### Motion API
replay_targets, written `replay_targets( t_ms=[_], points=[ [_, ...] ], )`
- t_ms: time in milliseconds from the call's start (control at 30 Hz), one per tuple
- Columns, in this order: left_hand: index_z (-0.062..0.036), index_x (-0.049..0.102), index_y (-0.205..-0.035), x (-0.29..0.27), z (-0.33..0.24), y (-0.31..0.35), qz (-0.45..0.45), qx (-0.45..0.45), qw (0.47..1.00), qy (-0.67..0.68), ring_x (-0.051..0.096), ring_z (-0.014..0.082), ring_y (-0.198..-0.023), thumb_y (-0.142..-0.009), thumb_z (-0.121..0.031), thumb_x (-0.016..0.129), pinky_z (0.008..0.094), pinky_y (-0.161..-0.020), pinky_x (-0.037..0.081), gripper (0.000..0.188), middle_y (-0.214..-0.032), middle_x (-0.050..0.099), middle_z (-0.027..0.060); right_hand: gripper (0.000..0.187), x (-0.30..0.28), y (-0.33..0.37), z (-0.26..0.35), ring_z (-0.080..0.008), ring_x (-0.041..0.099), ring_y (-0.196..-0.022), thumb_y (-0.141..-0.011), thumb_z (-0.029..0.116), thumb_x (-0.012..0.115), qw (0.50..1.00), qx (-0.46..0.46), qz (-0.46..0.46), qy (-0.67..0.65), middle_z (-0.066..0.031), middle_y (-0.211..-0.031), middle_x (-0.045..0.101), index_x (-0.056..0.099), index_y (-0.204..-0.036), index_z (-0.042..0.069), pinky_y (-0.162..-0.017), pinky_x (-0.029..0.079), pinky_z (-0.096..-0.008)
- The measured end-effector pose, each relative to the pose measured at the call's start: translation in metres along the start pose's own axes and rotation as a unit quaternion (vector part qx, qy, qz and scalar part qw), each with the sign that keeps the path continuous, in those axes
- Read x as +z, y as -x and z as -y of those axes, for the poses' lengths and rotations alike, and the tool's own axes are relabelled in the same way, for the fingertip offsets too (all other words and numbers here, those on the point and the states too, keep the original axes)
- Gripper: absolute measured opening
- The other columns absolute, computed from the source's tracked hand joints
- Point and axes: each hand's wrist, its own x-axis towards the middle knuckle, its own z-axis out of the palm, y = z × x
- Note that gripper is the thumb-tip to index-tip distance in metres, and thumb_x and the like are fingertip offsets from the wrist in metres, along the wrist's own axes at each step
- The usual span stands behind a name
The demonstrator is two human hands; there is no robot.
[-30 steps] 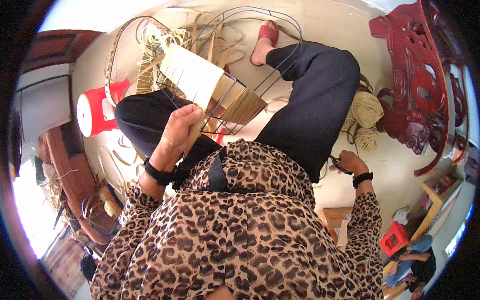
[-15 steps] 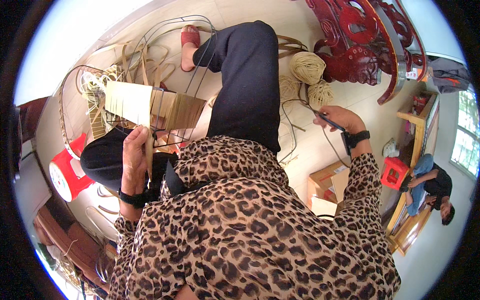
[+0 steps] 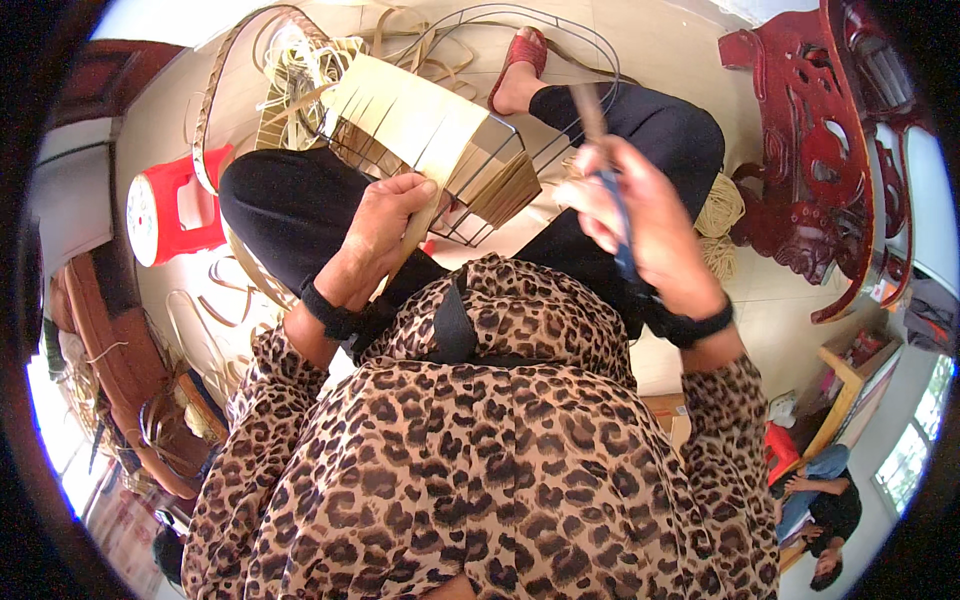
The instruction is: The person weaves strips of bamboo through a metal frame to form a basket, using scissors to trim the strips as needed.
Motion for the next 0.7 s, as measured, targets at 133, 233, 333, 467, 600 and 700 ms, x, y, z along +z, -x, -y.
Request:
replay_targets(
  t_ms=[133, 233, 333, 467, 600, 700],
  points=[
    [0.0036, 0.056, -0.074, 0.014, 0.003, -0.007, 0.007, 0.001, 1.000, 0.010, 0.047, 0.0085, -0.050, -0.078, -0.007, 0.049, 0.0200, -0.046, 0.039, 0.013, -0.062, 0.053, 0.0040, 0.024, 0.033, -0.044, -0.011, -0.0064, 0.047, -0.050, -0.070, 0.011, 0.065, 0.980, -0.056, -0.018, 0.190, 0.0002, -0.060, 0.048, 0.047, -0.084, 0.003, -0.044, 0.038, -0.0201],
    [0.0038, 0.056, -0.073, 0.022, 0.007, -0.012, 0.003, 0.003, 1.000, 0.024, 0.047, 0.0085, -0.050, -0.077, -0.007, 0.049, 0.0203, -0.045, 0.038, 0.013, -0.061, 0.053, 0.0043, 0.029, 0.045, -0.059, -0.015, -0.0160, 0.053, -0.055, -0.068, 0.010, 0.063, 0.938, -0.112, -0.050, 0.323, -0.0109, -0.063, 0.054, 0.048, -0.092, 0.004, -0.052, 0.042, -0.0269],
    [0.0041, 0.056, -0.072, 0.030, 0.006, -0.012, -0.004, 0.011, 0.999, 0.041, 0.046, 0.0086, -0.049, -0.077, -0.007, 0.050, 0.0206, -0.045, 0.038, 0.013, -0.060, 0.053, 0.0046, 0.027, 0.056, -0.065, -0.020, -0.0217, 0.056, -0.059, -0.069, 0.009, 0.060, 0.929, -0.112, -0.055, 0.349, -0.0118, -0.064, 0.055, 0.047, -0.092, 0.004, -0.055, 0.044, -0.0300],
    [0.0043, 0.056, -0.070, 0.046, 0.002, -0.018, -0.004, 0.026, 0.997, 0.069, 0.046, 0.0087, -0.048, -0.076, -0.006, 0.050, 0.0210, -0.043, 0.037, 0.013, -0.059, 0.053, 0.0050, 0.024, 0.067, -0.069, -0.021, -0.0182, 0.055, -0.055, -0.070, 0.008, 0.058, 0.914, -0.120, -0.078, 0.380, -0.0096, -0.061, 0.053, 0.046, -0.090, 0.004, -0.051, 0.043, -0.0291],
    [0.0046, 0.056, -0.069, 0.059, -0.006, -0.021, -0.001, 0.039, 0.994, 0.107, 0.045, 0.0088, -0.047, -0.076, -0.006, 0.051, 0.0214, -0.042, 0.037, 0.014, -0.058, 0.053, 0.0053, 0.021, 0.068, -0.075, -0.021, -0.0138, 0.052, -0.053, -0.070, 0.005, 0.057, 0.904, -0.176, -0.136, 0.366, -0.0075, -0.057, 0.050, 0.045, -0.087, 0.004, -0.052, 0.042, -0.0271],
    [0.0048, 0.056, -0.068, 0.066, -0.014, -0.019, 0.009, 0.033, 0.987, 0.157, 0.045, 0.0089, -0.046, -0.076, -0.006, 0.051, 0.0217, -0.041, 0.037, 0.014, -0.058, 0.053, 0.0056, 0.023, 0.064, -0.074, -0.008, -0.0215, 0.054, -0.057, -0.069, 0.007, 0.058, 0.883, -0.206, -0.147, 0.396, -0.0100, -0.060, 0.053, 0.045, -0.088, 0.004, -0.053, 0.043, -0.0306]
  ],
)
